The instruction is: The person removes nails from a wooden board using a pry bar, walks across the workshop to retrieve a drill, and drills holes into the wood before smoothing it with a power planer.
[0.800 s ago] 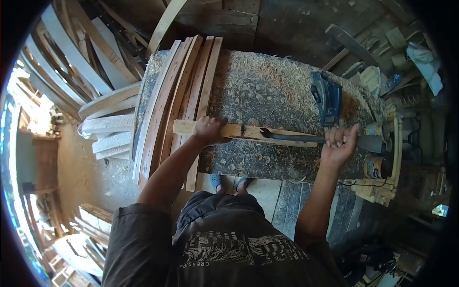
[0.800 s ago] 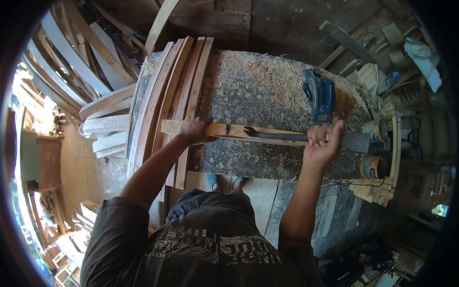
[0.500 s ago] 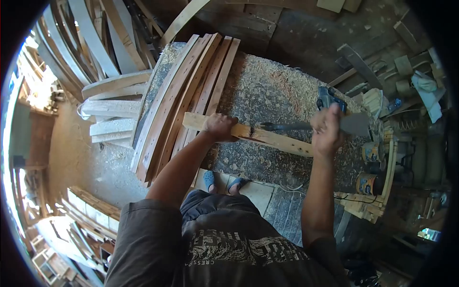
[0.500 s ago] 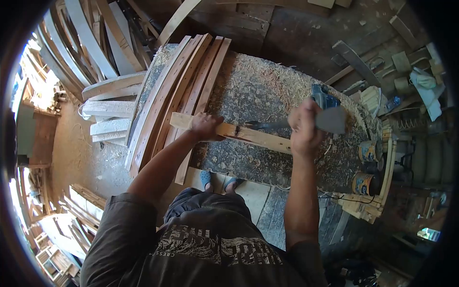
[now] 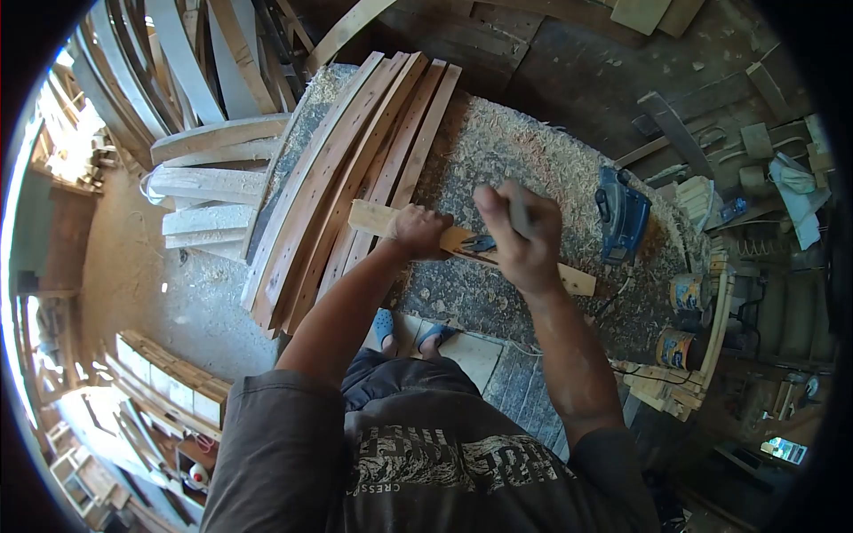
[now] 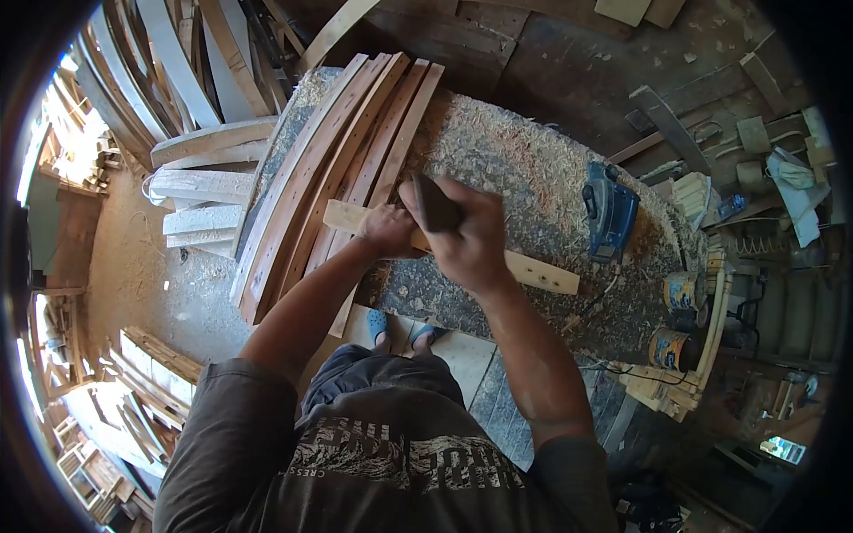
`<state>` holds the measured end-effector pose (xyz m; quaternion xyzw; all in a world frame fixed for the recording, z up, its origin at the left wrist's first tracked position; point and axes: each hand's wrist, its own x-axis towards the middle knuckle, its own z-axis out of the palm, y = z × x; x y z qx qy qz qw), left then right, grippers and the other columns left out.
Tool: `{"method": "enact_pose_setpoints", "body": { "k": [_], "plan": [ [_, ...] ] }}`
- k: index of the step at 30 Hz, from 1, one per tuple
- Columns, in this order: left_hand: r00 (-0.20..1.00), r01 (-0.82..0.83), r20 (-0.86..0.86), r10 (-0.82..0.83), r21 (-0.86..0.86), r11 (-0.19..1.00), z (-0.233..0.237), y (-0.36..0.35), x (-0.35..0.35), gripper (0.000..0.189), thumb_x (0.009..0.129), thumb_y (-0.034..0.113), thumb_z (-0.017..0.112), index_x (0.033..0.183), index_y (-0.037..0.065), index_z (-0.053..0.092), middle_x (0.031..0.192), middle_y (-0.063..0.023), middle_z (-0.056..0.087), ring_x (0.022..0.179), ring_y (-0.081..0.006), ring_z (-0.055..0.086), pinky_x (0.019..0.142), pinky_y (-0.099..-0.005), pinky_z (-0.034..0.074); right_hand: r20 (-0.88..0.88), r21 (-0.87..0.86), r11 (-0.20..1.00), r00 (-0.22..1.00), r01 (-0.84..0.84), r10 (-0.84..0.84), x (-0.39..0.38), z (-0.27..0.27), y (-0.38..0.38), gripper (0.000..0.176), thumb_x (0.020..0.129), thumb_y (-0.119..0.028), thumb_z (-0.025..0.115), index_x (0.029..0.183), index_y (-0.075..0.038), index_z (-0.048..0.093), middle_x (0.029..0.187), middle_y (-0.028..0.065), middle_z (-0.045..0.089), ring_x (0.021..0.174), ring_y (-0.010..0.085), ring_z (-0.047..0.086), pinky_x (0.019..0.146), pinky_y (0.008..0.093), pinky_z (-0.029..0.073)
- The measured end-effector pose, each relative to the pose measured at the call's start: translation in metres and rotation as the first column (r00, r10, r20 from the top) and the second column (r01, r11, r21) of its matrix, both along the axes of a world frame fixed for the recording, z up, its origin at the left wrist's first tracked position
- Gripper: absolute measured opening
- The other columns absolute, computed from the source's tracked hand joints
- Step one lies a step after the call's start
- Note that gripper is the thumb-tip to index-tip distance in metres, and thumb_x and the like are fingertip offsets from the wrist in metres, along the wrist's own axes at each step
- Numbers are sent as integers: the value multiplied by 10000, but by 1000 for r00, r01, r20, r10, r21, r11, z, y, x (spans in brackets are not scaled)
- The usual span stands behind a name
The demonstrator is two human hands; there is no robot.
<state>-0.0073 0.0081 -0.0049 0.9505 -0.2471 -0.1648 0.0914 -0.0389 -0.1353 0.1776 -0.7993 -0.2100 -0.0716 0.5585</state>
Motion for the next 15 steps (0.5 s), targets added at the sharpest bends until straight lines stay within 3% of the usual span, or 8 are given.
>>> {"method": "enact_pose_setpoints", "body": {
  "k": [2,4,5,7,9,11,13,15],
  "plan": [
    [998,-10,61,11,-4,1000,3,1,-2,597,652,617,738,1022,153,670,960,-107,690,962,-273,663,861,-413,498,-199,584,801,980,133,-18,24,-46,-73,317,954,-294,588,684,-141,528,489,-44,356,446,77,353,456,278,283],
    [999,16,-48,-16,7,1000,11,3,9,630,664,646,718,1041,144,663,959,-112,689,974,-275,660,891,-413,484,-168,710,703,980,47,104,36,-29,-122,329,975,-264,543,674,-159,462,489,-54,309,429,78,305,443,275,253],
    [988,37,-154,-34,16,999,18,0,17,665,676,675,698,1060,134,656,958,-117,688,987,-277,656,920,-413,469,-153,706,707,984,40,96,41,-28,-125,329,975,-264,543,674,-159,462,489,-54,309,429,78,305,443,275,253],
    [994,54,-98,-51,28,998,18,-2,13,689,679,693,688,1071,128,647,959,-119,689,985,-285,657,922,-418,465,-237,698,696,971,169,1,45,-19,-108,393,983,-251,527,626,-167,386,484,-62,288,416,72,266,429,273,209],
    [997,47,-62,-44,45,998,18,-1,3,713,682,710,677,1082,121,639,959,-122,690,983,-293,657,925,-423,461,-215,684,719,976,128,31,41,-22,-96,416,994,-292,512,609,-172,411,481,-70,307,405,64,272,410,256,203],
    [996,49,-83,-45,51,997,25,-4,5,652,696,650,696,1063,113,642,1000,-131,688,941,-298,674,832,-415,513,-9,452,891,999,37,-37,27,-14,-62,446,987,-348,520,590,-164,434,479,-73,340,401,56,303,389,254,211],
    [999,49,-10,-48,26,998,17,-5,-6,643,704,636,698,1068,110,632,1006,-130,687,940,-299,675,827,-414,515,5,261,962,996,82,-87,13,-6,-39,438,971,-386,536,609,-142,504,485,-68,389,415,58,367,377,270,251],
    [997,50,55,-50,2,999,10,-4,-18,635,712,623,701,1073,106,622,1013,-130,687,939,-300,675,822,-414,518,-7,114,993,1000,5,-5,4,9,-26,360,991,-288,529,684,-104,565,508,-62,392,442,65,364,405,284,266]
  ]
}}
